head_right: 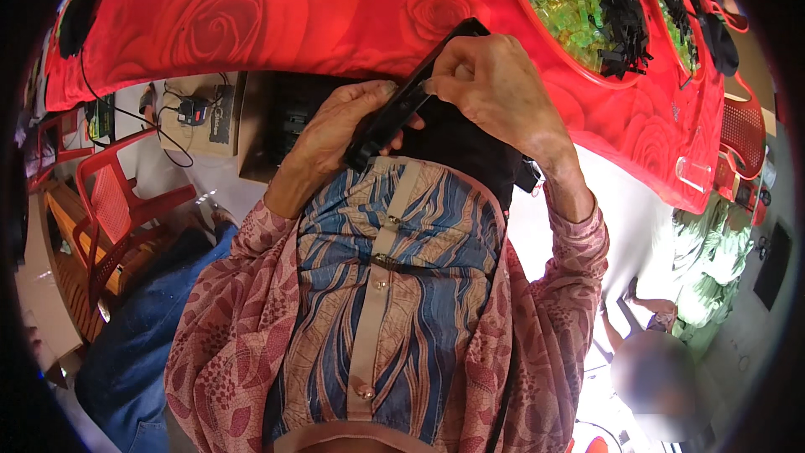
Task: Assembling various black plastic components for product manufacturing at a large workshop table.
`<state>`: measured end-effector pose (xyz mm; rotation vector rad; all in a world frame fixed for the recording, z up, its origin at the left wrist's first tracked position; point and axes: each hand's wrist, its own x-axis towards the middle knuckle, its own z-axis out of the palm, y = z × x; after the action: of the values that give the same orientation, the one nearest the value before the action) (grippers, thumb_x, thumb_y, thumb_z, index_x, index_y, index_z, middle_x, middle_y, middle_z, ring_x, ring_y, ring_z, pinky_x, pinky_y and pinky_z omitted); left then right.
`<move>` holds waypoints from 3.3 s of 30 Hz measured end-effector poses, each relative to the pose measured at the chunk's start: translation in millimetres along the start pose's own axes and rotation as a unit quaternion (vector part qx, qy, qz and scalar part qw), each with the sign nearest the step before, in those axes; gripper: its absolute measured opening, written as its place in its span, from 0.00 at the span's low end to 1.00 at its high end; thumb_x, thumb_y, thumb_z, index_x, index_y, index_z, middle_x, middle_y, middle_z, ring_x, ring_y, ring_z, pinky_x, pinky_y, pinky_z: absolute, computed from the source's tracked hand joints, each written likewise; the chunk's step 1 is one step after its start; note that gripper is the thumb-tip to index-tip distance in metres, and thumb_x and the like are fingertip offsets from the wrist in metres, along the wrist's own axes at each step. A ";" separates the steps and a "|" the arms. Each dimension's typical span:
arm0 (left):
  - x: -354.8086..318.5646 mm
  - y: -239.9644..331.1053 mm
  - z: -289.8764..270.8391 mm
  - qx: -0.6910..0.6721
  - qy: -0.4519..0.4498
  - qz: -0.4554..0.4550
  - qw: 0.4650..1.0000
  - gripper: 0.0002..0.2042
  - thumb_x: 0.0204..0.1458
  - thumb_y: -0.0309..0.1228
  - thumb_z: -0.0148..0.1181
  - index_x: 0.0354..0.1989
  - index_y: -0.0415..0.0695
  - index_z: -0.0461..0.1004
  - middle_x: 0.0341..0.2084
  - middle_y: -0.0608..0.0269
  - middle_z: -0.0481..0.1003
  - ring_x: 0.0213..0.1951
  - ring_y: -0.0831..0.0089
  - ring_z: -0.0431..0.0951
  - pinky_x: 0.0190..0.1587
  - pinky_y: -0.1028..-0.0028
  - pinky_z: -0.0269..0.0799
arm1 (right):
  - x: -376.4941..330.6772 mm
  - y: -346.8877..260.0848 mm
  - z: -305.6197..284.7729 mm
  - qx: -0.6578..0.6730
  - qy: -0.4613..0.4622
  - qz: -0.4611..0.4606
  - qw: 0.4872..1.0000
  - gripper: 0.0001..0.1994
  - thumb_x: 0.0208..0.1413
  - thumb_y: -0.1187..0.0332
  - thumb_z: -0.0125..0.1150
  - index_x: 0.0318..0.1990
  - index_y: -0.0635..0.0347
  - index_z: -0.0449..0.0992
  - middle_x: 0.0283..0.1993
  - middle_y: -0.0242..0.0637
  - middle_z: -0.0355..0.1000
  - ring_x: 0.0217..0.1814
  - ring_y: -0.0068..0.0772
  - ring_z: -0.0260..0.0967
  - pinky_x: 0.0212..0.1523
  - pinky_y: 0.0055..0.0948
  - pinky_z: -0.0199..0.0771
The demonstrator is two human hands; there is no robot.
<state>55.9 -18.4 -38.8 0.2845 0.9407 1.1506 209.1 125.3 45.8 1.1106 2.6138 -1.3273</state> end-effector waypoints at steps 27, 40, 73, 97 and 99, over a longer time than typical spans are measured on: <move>-6.5 10.6 6.6 -0.026 -0.006 0.019 0.999 0.23 0.67 0.44 0.40 0.47 0.33 0.73 0.31 0.50 0.78 0.20 0.73 0.75 0.20 0.79 0.69 | -13.2 -7.8 -15.7 0.266 0.039 0.054 0.962 0.08 0.52 0.69 0.67 0.32 0.66 0.78 0.18 0.28 0.68 0.15 0.11 0.58 0.15 0.14 0.51; -22.4 36.3 8.9 -0.045 0.005 0.158 0.986 0.21 0.55 0.38 0.59 0.52 0.34 0.70 0.33 0.58 0.77 0.26 0.77 0.72 0.24 0.80 0.63 | -20.1 -21.0 6.5 0.229 0.184 -0.176 0.940 0.06 0.49 0.77 0.67 0.33 0.67 0.76 0.23 0.33 0.73 0.19 0.18 0.66 0.18 0.17 0.61; -16.6 21.7 -5.7 -0.106 -0.041 0.044 0.993 0.29 0.65 0.52 0.36 0.52 0.35 0.68 0.29 0.57 0.75 0.24 0.75 0.69 0.24 0.80 0.62 | -20.6 -33.2 7.5 0.132 0.119 -0.105 0.979 0.04 0.53 0.74 0.64 0.33 0.65 0.75 0.20 0.26 0.68 0.21 0.13 0.62 0.19 0.19 0.58; 14.5 1.0 -13.1 -0.079 -0.079 -0.004 0.994 0.24 0.63 0.47 0.48 0.43 0.33 0.73 0.28 0.56 0.76 0.27 0.71 0.76 0.23 0.79 0.69 | 19.9 -13.5 3.0 0.103 -0.046 0.015 0.994 0.06 0.52 0.72 0.64 0.29 0.67 0.77 0.18 0.28 0.69 0.18 0.14 0.60 0.18 0.20 0.55; 14.0 2.0 -13.0 -0.059 -0.072 -0.003 0.996 0.24 0.63 0.47 0.48 0.43 0.33 0.73 0.26 0.57 0.75 0.26 0.72 0.76 0.23 0.79 0.69 | 20.3 -10.3 5.0 0.097 -0.043 0.010 0.994 0.06 0.52 0.73 0.64 0.29 0.67 0.77 0.18 0.29 0.69 0.18 0.14 0.60 0.18 0.20 0.55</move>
<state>46.0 -8.8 -52.2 0.2644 0.7437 1.1610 186.4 129.6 43.7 1.0720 2.4490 -1.6158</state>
